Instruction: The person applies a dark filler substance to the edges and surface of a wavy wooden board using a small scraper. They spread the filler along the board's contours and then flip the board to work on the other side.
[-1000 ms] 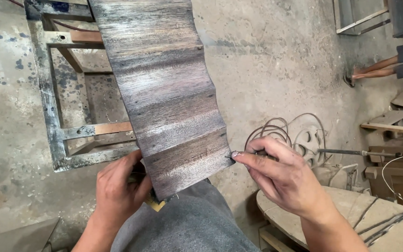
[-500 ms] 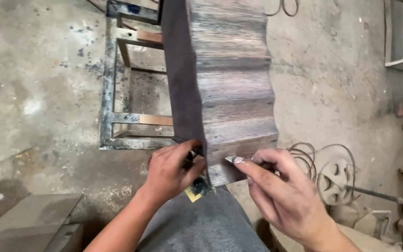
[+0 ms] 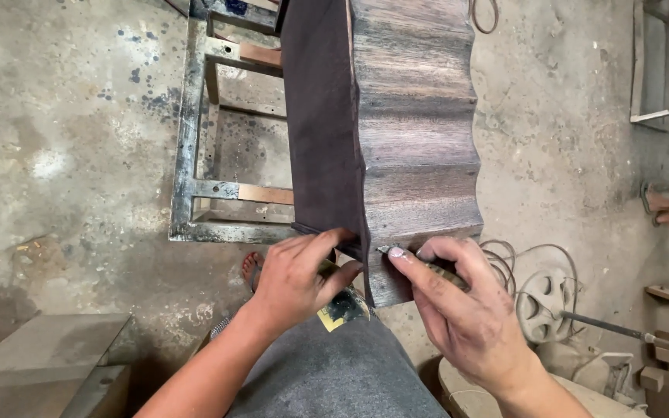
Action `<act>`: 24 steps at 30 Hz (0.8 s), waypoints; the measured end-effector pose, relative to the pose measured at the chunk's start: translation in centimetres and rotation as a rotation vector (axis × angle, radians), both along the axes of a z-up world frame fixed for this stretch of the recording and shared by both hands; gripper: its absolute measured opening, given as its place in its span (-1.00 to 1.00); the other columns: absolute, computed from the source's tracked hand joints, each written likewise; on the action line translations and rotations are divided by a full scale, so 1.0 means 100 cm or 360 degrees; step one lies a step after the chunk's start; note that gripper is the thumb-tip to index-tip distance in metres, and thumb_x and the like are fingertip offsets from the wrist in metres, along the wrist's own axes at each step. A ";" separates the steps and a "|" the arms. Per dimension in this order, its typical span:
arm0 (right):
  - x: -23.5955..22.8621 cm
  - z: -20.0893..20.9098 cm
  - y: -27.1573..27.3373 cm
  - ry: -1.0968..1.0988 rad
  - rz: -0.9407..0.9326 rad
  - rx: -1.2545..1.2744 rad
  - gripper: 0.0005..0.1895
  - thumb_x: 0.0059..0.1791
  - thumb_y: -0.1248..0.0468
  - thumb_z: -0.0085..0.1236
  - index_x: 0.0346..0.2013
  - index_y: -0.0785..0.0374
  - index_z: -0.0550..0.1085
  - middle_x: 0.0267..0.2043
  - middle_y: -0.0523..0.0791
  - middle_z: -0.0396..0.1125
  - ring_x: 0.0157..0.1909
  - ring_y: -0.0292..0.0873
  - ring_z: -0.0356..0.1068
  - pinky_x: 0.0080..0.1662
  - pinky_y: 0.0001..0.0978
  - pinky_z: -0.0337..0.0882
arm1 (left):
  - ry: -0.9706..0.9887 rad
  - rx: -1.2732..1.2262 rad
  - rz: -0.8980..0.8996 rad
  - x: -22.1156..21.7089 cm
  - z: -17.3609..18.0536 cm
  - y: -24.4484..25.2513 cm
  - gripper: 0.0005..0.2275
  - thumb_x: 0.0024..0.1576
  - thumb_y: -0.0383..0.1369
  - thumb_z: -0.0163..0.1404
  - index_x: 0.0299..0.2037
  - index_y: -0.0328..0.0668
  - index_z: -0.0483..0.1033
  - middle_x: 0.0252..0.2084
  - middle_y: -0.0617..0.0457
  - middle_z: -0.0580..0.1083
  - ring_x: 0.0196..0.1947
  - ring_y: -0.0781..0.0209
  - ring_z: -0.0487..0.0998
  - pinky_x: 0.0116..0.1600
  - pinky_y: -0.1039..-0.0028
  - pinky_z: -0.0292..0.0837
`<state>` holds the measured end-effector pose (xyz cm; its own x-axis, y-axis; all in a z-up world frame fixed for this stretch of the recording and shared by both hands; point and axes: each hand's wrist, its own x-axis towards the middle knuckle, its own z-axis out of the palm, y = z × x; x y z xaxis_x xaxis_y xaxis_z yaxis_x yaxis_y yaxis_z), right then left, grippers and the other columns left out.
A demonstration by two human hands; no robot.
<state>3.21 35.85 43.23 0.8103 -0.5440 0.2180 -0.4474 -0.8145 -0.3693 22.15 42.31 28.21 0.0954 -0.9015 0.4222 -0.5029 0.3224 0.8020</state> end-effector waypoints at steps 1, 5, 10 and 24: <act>0.000 0.000 0.000 0.0003 -0.0001 -0.0003 -0.63 0.09 0.50 0.05 0.19 0.23 0.46 -0.04 0.04 0.26 -0.06 -0.02 0.36 0.04 -0.26 0.47 | 0.0007 0.0013 -0.0011 0.000 0.001 0.000 -0.71 0.23 -0.19 0.05 -0.02 -0.26 0.48 -0.31 0.05 0.60 -0.47 0.19 0.62 -0.40 0.35 0.53; -0.007 0.002 0.001 0.0158 0.0009 -0.0009 -0.58 0.09 0.42 0.09 0.25 0.15 0.42 0.00 0.05 0.22 -0.06 -0.01 0.32 -0.12 -0.28 0.38 | -0.0015 0.0014 -0.0010 0.001 0.000 0.001 -0.72 0.21 -0.22 0.10 -0.02 -0.25 0.47 -0.35 0.08 0.59 -0.51 0.19 0.58 -0.44 0.35 0.49; -0.008 0.012 0.003 0.0195 -0.0010 0.0073 -0.58 0.09 0.42 0.01 0.26 0.19 0.41 0.00 0.04 0.20 -0.09 -0.06 0.29 -0.09 -0.29 0.30 | -0.0012 0.0027 -0.0004 0.001 0.000 0.001 -0.72 0.20 -0.22 0.10 -0.02 -0.26 0.48 -0.36 0.08 0.58 -0.50 0.20 0.58 -0.43 0.35 0.49; -0.012 0.024 0.003 0.0273 -0.0047 0.0193 -0.61 0.08 0.36 0.02 0.21 0.13 0.44 0.03 0.03 0.23 -0.13 -0.12 0.35 -0.05 -0.35 0.37 | 0.0007 0.0024 -0.0006 0.002 0.003 0.000 -0.71 0.22 -0.20 0.09 -0.01 -0.26 0.49 -0.37 0.08 0.58 -0.50 0.20 0.57 -0.42 0.36 0.46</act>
